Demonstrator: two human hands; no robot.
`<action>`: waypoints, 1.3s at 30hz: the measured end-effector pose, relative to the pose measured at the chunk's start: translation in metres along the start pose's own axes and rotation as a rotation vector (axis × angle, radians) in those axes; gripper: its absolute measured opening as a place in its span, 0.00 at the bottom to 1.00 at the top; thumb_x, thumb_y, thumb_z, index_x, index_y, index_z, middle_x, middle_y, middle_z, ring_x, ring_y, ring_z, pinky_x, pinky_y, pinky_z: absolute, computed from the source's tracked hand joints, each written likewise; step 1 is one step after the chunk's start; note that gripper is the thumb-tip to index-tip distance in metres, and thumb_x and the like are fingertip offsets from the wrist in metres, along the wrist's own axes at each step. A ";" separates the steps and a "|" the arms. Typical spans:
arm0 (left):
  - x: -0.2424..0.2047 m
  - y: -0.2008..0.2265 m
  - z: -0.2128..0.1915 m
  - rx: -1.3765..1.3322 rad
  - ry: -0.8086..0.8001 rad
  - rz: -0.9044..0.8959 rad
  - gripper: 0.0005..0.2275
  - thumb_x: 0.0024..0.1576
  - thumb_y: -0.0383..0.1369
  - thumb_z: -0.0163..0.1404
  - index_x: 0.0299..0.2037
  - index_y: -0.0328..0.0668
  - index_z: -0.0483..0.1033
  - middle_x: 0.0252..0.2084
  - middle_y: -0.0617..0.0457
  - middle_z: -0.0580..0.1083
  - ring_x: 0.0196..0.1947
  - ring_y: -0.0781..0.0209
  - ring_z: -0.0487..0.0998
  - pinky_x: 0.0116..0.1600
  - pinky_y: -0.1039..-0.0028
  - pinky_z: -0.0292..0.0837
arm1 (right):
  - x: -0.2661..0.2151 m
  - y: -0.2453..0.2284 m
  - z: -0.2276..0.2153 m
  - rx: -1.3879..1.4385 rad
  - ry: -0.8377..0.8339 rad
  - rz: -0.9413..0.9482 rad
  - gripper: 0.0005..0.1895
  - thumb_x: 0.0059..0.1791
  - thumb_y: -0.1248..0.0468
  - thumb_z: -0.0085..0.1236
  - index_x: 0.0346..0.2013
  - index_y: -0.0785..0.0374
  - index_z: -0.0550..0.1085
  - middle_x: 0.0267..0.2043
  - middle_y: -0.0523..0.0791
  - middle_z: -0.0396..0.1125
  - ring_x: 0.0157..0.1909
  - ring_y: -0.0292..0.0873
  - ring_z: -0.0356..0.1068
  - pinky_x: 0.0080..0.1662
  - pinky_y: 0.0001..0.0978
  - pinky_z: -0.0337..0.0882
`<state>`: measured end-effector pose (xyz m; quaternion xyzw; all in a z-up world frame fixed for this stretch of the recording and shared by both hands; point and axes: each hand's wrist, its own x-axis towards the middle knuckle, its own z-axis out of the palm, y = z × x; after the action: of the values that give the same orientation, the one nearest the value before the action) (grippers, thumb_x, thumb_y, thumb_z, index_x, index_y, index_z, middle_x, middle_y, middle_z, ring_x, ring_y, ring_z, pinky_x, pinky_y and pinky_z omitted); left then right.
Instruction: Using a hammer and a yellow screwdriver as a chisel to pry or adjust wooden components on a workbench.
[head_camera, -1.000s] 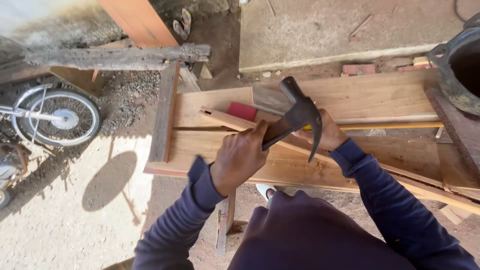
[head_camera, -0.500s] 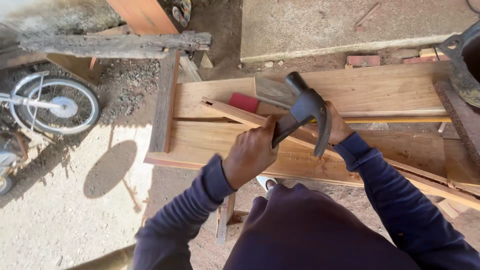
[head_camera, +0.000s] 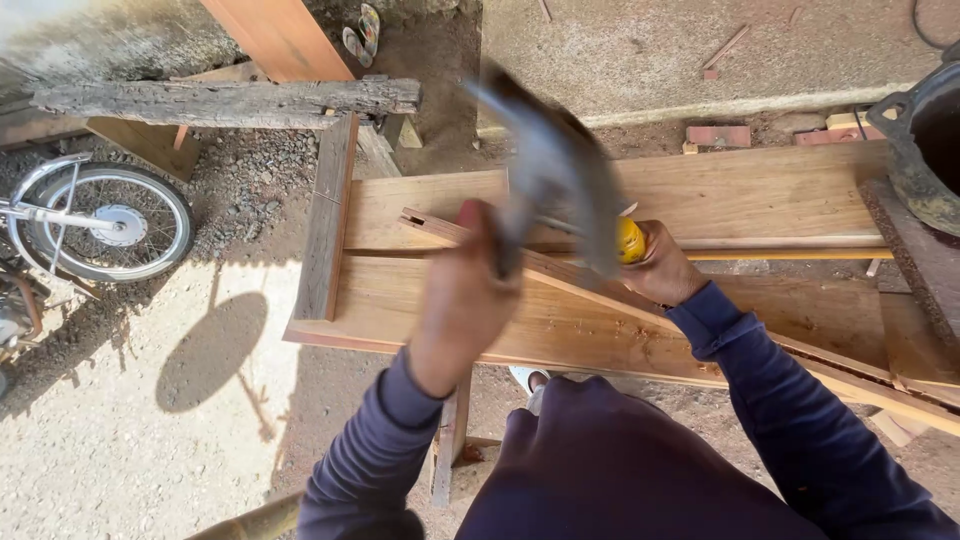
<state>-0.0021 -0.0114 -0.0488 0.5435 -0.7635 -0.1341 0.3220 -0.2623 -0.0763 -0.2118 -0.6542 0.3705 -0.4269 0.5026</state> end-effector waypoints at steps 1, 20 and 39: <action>-0.004 -0.003 0.010 -0.001 0.002 -0.006 0.15 0.57 0.28 0.53 0.51 0.29 0.66 0.20 0.41 0.72 0.19 0.48 0.77 0.23 0.62 0.69 | 0.000 -0.003 0.000 -0.001 -0.006 0.003 0.10 0.45 0.69 0.69 0.34 0.64 0.73 0.32 0.37 0.68 0.36 0.30 0.66 0.39 0.27 0.70; -0.009 0.001 0.021 0.012 -0.124 0.061 0.13 0.52 0.23 0.54 0.47 0.33 0.68 0.23 0.39 0.74 0.22 0.42 0.78 0.28 0.56 0.72 | 0.000 0.031 0.003 -0.033 0.046 -0.007 0.24 0.43 0.69 0.70 0.50 0.64 0.68 0.45 0.40 0.69 0.48 0.31 0.69 0.48 0.28 0.74; -0.015 -0.006 0.024 -0.064 -0.215 -0.052 0.09 0.53 0.25 0.53 0.41 0.35 0.69 0.24 0.35 0.72 0.29 0.31 0.76 0.34 0.49 0.69 | 0.013 0.003 0.002 -0.088 -0.032 -0.045 0.12 0.43 0.69 0.67 0.39 0.66 0.76 0.36 0.38 0.73 0.38 0.30 0.69 0.41 0.26 0.72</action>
<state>-0.0099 -0.0034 -0.0758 0.5352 -0.7745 -0.2242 0.2518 -0.2562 -0.0885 -0.2122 -0.6906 0.3658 -0.4109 0.4695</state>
